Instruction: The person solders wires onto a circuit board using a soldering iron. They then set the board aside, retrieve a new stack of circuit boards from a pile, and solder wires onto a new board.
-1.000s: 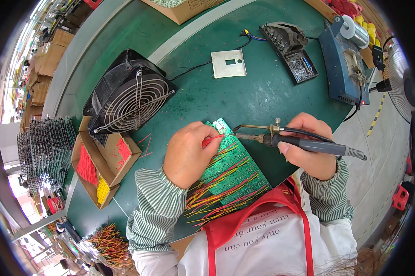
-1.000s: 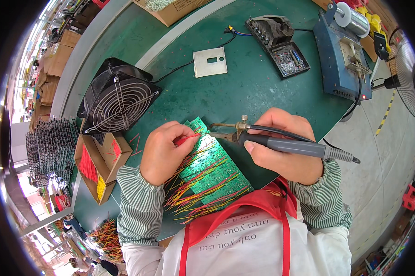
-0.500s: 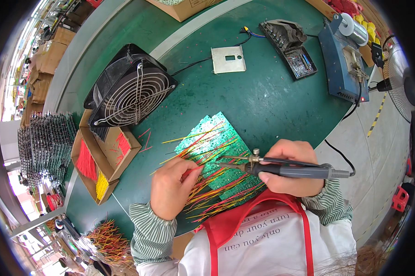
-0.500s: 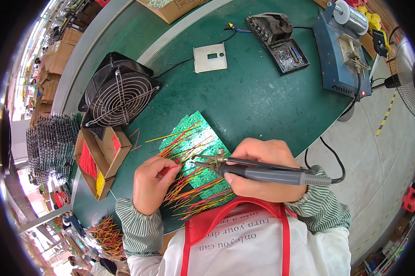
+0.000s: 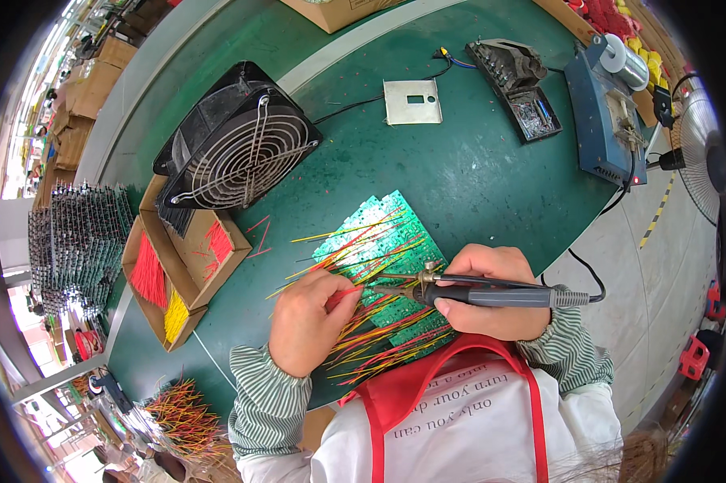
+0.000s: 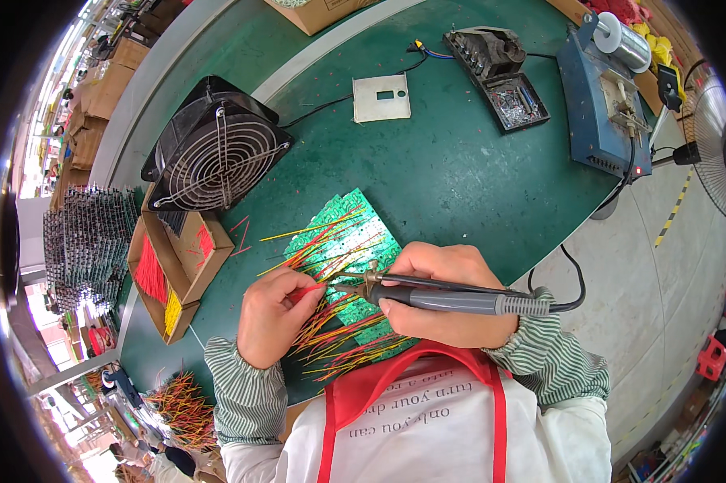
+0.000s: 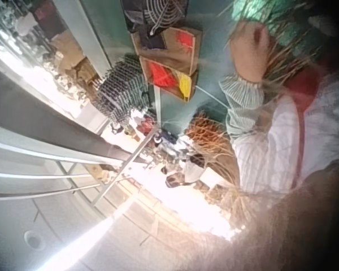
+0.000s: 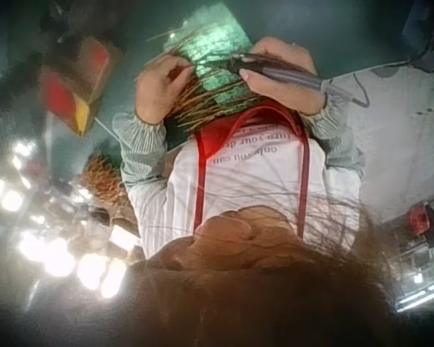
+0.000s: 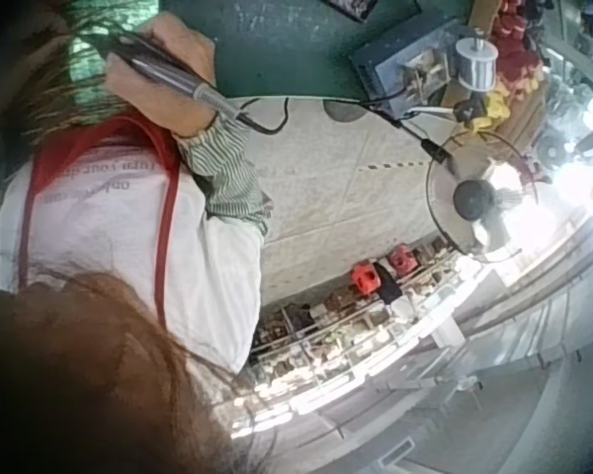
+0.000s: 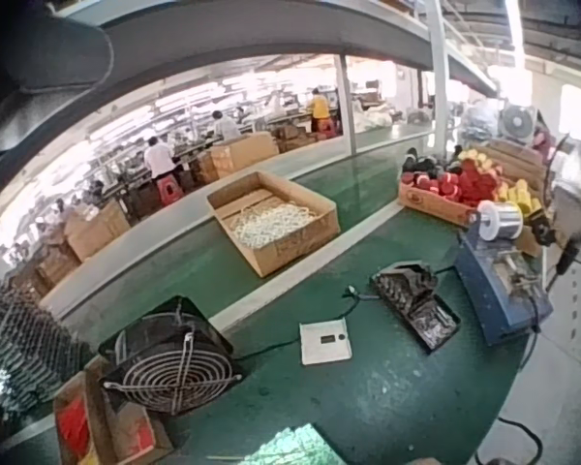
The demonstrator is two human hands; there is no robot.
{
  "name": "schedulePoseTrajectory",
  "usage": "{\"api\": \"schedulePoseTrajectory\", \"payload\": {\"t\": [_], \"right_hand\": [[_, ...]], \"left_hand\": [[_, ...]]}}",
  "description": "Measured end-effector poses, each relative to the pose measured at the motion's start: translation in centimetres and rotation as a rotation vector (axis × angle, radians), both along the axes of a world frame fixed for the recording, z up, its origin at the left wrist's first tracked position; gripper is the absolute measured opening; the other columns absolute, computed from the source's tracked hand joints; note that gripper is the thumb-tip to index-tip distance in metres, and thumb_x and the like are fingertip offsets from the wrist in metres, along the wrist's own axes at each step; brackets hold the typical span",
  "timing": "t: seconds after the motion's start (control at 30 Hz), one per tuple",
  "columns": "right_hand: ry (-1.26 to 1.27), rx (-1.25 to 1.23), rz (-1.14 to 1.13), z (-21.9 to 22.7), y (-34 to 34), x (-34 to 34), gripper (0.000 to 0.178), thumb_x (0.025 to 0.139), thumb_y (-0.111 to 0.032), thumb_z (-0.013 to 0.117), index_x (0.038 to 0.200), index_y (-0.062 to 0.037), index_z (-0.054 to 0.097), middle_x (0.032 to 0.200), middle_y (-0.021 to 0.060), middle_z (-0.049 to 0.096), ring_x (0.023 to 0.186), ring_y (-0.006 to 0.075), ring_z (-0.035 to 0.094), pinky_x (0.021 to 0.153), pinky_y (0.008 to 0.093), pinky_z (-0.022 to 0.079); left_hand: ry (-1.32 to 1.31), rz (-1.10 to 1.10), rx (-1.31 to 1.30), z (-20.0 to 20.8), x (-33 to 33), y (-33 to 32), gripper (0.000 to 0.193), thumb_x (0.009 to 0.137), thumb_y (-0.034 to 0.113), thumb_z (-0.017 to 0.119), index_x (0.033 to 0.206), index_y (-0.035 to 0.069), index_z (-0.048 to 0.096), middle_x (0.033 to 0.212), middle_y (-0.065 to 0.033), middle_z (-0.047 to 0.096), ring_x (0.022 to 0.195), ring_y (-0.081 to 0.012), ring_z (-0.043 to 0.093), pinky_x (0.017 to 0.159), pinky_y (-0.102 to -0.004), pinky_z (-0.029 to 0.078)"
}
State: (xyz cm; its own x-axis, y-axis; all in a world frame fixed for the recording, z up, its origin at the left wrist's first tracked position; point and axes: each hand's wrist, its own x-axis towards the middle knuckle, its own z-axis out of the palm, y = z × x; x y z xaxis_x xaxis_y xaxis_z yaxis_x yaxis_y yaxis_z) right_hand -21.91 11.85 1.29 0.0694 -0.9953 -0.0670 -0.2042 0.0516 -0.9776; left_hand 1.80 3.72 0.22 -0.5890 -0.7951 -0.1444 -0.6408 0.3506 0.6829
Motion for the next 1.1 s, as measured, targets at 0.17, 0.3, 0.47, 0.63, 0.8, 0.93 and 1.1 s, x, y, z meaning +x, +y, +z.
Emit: {"api": "schedulePoseTrajectory", "payload": {"t": [0.17, 0.3, 0.47, 0.63, 0.8, 0.93, 1.1], "right_hand": [[0.003, -0.051, -0.01, -0.1, -0.1, -0.1, 0.02, 0.072, -0.01, 0.071, 0.083, -0.0013, 0.057, 0.066, 0.0061, 0.065, 0.056, 0.0114, 0.062, 0.051, 0.0253, 0.047], [0.025, -0.081, -0.032, 0.4, 0.1, -0.6, 0.02, 0.071, -0.009, 0.071, 0.082, -0.0009, 0.057, 0.065, 0.0062, 0.064, 0.055, 0.0099, 0.061, 0.05, 0.0243, 0.046], [0.052, -0.078, -0.058, 0.5, 0.7, -1.2, 0.019, 0.071, -0.009, 0.072, 0.08, -0.0011, 0.057, 0.063, 0.0048, 0.062, 0.054, 0.0089, 0.059, 0.049, 0.0238, 0.045], [-0.049, 0.01, -0.166, 0.2, 1.4, -1.6, 0.02, 0.07, -0.01, 0.072, 0.079, -0.0014, 0.057, 0.06, 0.0031, 0.06, 0.052, 0.0089, 0.056, 0.048, 0.0242, 0.043], [0.04, -0.038, -0.129, 0.1, 1.1, -1.7, 0.02, 0.071, -0.011, 0.072, 0.079, -0.0016, 0.057, 0.061, 0.0037, 0.06, 0.053, 0.0088, 0.056, 0.049, 0.0244, 0.043], [0.024, -0.033, -0.134, 0.1, 0.9, -1.5, 0.02, 0.071, -0.011, 0.072, 0.079, -0.0016, 0.057, 0.062, 0.004, 0.061, 0.053, 0.0087, 0.056, 0.049, 0.0241, 0.044], [0.05, 0.004, -0.109, -0.1, 0.7, -1.7, 0.02, 0.071, -0.01, 0.072, 0.079, -0.0013, 0.057, 0.062, 0.0042, 0.061, 0.054, 0.0083, 0.057, 0.049, 0.0239, 0.044]], "left_hand": [[-0.004, 0.023, 0.03, 0.0, -0.1, 0.0, 0.009, 0.077, 0.009, 0.067, 0.078, 0.001, 0.063, 0.071, -0.0093, 0.058, 0.059, -0.0225, 0.057, 0.056, -0.033, 0.045], [-0.015, -0.002, -0.003, 0.1, -0.1, -0.1, 0.009, 0.077, 0.005, 0.068, 0.079, -0.002, 0.063, 0.071, -0.0077, 0.058, 0.056, -0.0144, 0.055, 0.051, -0.0258, 0.044], [-0.011, 0.052, -0.099, 1.5, -0.4, 0.5, 0.008, 0.078, 0.007, 0.066, 0.078, 0.001, 0.063, 0.074, -0.0108, 0.059, 0.064, -0.0264, 0.059, 0.059, -0.0353, 0.048], [0.003, -0.061, -0.176, 1.5, -1.9, 0.3, 0.008, 0.077, 0.005, 0.068, 0.081, 0.0, 0.064, 0.074, -0.0102, 0.06, 0.061, -0.0216, 0.059, 0.054, -0.0303, 0.046], [-0.02, -0.036, -0.081, 0.5, -2.0, 0.2, 0.009, 0.078, 0.009, 0.067, 0.08, 0.002, 0.062, 0.073, -0.0108, 0.059, 0.064, -0.0278, 0.059, 0.058, -0.0359, 0.047], [-0.033, -0.039, -0.083, 0.3, -2.2, 0.1, 0.009, 0.079, 0.008, 0.068, 0.081, 0.0, 0.064, 0.074, -0.0099, 0.06, 0.06, -0.02, 0.06, 0.056, -0.0292, 0.048], [-0.056, -0.029, -0.088, 0.2, -2.4, 0.1, 0.009, 0.079, 0.008, 0.068, 0.081, 0.0, 0.064, 0.073, -0.0097, 0.059, 0.06, -0.0198, 0.06, 0.055, -0.0291, 0.048]]}}
